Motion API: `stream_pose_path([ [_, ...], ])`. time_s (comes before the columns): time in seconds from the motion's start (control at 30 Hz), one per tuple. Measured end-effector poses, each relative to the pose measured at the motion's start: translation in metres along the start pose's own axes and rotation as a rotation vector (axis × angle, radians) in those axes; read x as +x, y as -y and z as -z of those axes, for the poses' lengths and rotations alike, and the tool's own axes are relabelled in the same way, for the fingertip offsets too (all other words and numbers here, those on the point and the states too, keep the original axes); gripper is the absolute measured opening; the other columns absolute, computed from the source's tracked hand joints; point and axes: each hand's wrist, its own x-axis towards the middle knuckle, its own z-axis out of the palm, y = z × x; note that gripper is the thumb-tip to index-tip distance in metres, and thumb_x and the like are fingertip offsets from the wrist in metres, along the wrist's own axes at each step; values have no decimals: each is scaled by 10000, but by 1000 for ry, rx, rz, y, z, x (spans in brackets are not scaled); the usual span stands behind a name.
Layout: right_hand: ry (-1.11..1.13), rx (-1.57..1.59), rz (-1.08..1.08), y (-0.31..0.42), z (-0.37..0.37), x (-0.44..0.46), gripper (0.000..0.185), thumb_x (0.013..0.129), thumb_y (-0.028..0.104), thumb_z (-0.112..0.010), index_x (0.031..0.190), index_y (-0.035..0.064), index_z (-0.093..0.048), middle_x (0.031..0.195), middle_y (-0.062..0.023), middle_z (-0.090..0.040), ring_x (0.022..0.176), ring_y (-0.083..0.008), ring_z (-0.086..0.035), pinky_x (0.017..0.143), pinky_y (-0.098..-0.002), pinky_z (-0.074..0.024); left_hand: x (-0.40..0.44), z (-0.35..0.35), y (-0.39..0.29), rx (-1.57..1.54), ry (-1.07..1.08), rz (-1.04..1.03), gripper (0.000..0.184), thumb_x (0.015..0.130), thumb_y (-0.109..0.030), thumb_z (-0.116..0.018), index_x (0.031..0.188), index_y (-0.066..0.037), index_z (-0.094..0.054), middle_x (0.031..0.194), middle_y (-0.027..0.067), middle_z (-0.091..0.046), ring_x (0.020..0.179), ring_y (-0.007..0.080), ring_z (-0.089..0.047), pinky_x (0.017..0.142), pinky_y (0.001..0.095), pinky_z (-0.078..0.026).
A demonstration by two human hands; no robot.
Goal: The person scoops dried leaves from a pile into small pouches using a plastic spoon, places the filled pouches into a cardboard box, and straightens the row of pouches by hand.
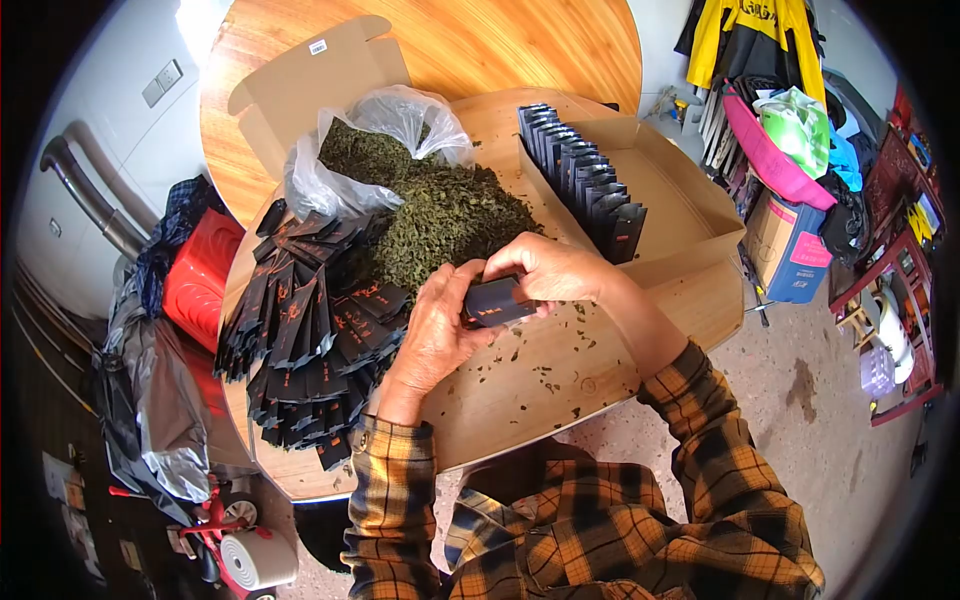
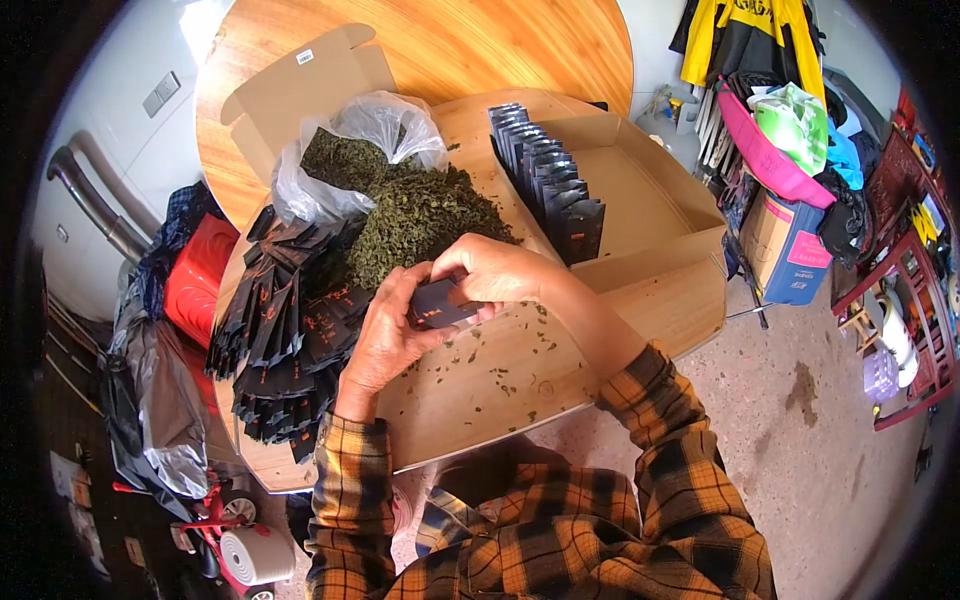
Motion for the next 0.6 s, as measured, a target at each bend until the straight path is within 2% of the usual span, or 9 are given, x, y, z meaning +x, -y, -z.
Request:
stream_pose_path([
  [0.13, -97, 129, 30, -9, -3, 8, 235, 808, -36, -518, 992, 5, -658, 661, -46, -612, 477, -98, -548, 426, -237, -438, 0, 3, 0, 13, -98, 13, 764, 575, -101, -839, 1259, -23, -507, 1100, 136, -550, 1041, 313, -539, 899, 372, -452],
  [0.17, -152, 120, 16, -7, -2, 6, 188, 823, 5, -553, 971, 24, -666, 654, -27, -603, 482, -83, -541, 424, -231, -432, 1, 4, 0, 11, -95, 12, 764, 575, -101, -839, 1259, -23, -507, 1100, 136, -550, 1041, 313, -539, 899, 372, -452],
  [0.23, -203, 111, -5, -4, -2, 3, 143, 837, 47, -588, 951, 42, -674, 647, -8, -594, 487, -68, -534, 421, -225, -427, 2, 3, -1, 231, -145, -150, 761, 576, -112, -832, 1261, -32, -512, 1136, 143, -564, 1073, 327, -528, 923, 387, -440],
  [0.33, -256, 41, -12, -4, -2, 5, 162, 833, 65, -604, 979, 45, -672, 656, -3, -597, 483, -61, -514, 422, -218, -421, 2, 3, -2, 297, -154, -147, 754, 566, -101, -825, 1256, -37, -528, 1160, 146, -575, 1093, 327, -524, 941, 392, -432],
  [0.43, -259, 39, 52, -9, -2, 7, 183, 834, 67, -607, 1006, 50, -670, 673, -4, -599, 469, -61, -501, 407, -215, -404, 2, 2, -4, 226, -178, -110, 730, 575, -91, -828, 1245, -37, -542, 1155, 156, -586, 1079, 330, -548, 931, 387, -454],
  [0.5, -211, 137, 47, 1, 0, 0, 210, 829, 24, -597, 1029, -12, -652, 725, -50, -626, 470, -95, -543, 411, -221, -426, 1, 1, -3, 145, -184, -75, 700, 589, -72, -811, 1238, -44, -548, 1162, 150, -586, 1084, 329, -548, 935, 389, -454],
  [0.6, -203, 169, 63, 1, 3, -3, 225, 827, 47, -623, 1044, -3, -648, 738, -51, -624, 477, -97, -549, 412, -219, -422, 1, 1, -2, 45, -187, -38, 671, 613, -48, -793, 1238, -52, -549, 1163, 151, -590, 1078, 335, -559, 919, 391, -470],
])
